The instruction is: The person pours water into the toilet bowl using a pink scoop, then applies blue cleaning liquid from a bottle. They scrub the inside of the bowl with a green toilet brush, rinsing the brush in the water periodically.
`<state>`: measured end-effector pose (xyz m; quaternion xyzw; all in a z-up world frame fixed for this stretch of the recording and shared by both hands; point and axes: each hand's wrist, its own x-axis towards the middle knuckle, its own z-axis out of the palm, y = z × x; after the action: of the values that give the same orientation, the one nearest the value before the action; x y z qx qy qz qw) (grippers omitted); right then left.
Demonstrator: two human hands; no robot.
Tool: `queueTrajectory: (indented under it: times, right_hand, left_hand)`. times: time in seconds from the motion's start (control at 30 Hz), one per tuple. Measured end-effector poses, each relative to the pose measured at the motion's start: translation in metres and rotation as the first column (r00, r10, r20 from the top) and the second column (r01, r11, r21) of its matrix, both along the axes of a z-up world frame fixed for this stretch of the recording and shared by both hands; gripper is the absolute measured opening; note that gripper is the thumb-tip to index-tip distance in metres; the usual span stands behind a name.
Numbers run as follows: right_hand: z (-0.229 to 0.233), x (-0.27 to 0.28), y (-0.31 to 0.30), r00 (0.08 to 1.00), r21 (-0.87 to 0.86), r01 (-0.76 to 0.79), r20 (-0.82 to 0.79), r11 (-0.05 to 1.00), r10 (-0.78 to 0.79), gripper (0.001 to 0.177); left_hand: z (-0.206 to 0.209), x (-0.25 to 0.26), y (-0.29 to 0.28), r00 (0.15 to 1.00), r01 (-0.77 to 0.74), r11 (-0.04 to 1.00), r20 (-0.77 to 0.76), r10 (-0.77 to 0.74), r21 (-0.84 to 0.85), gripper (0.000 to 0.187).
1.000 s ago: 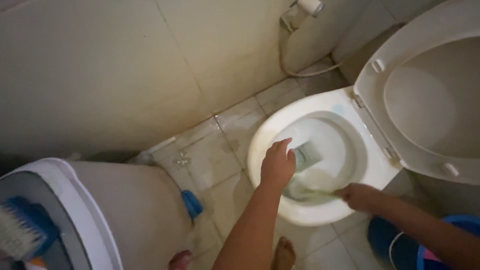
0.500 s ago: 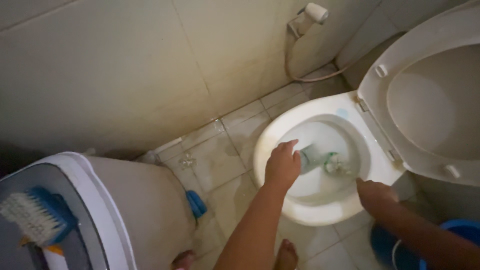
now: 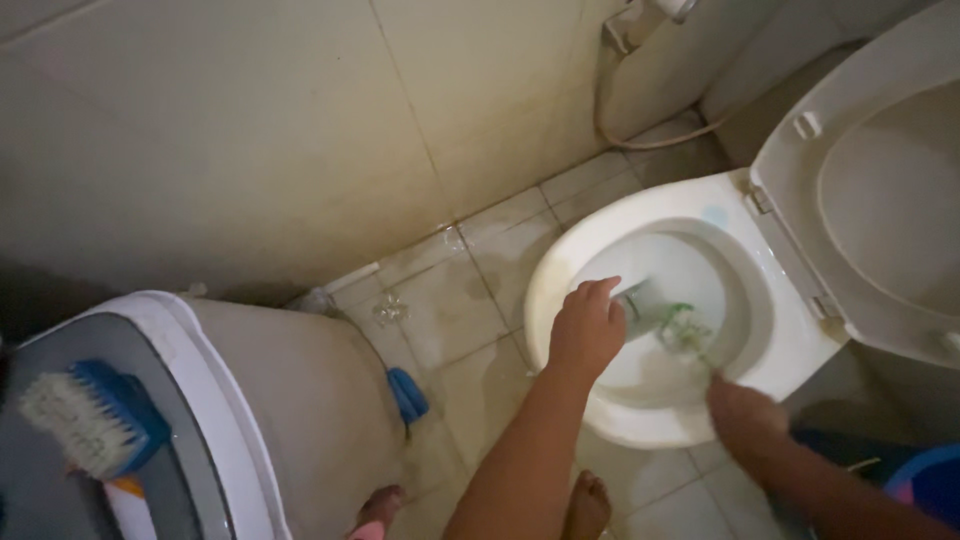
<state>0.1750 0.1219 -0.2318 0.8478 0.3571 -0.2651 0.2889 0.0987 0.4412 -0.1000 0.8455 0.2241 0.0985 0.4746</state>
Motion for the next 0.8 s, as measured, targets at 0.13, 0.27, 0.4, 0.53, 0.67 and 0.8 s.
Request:
queueTrajectory:
  times: [0.13,0.27,0.4,0.53,0.67,0.8]
  right_hand:
    - [-0.050,-0.054,0.033,0.925,0.385,0.325,-0.317,0.864,-0.207,0.045]
    - [-0.004,-0.021,0.024,0.908,0.269,0.398,-0.255,0.877,-0.334,0.044]
    - [0.039,0.022,0.006,0.897,0.056,0.441,-0.063,0.896,-0.437,0.036]
    - [0.001,-0.035,0.050,0.905,0.314,0.388,-0.309,0.866,-0.293,0.037]
    - [0.011,-0.025,0.050,0.896,0.254,0.417,-0.277,0.873,-0.348,0.037]
    - [0.030,0.017,0.013,0.914,0.113,0.401,-0.114,0.909,-0.389,0.038]
  left_hand:
    - [-0.004,0.003,0.003,0.998,-0.015,1.000,-0.060,0.015,-0.008,0.037]
    - [0.004,0.012,-0.002,0.997,-0.035,0.999,-0.073,0.034,-0.019,0.037]
    - [0.015,0.015,0.005,0.998,-0.033,0.999,-0.054,0.033,-0.009,0.037]
    - [0.020,0.020,0.005,0.994,-0.043,0.999,-0.106,0.040,-0.028,0.038]
    - [0.017,0.023,-0.007,0.998,-0.034,0.999,-0.049,0.035,0.008,0.037]
    - [0.017,0.023,-0.013,1.000,-0.007,1.000,-0.016,0.007,-0.012,0.036]
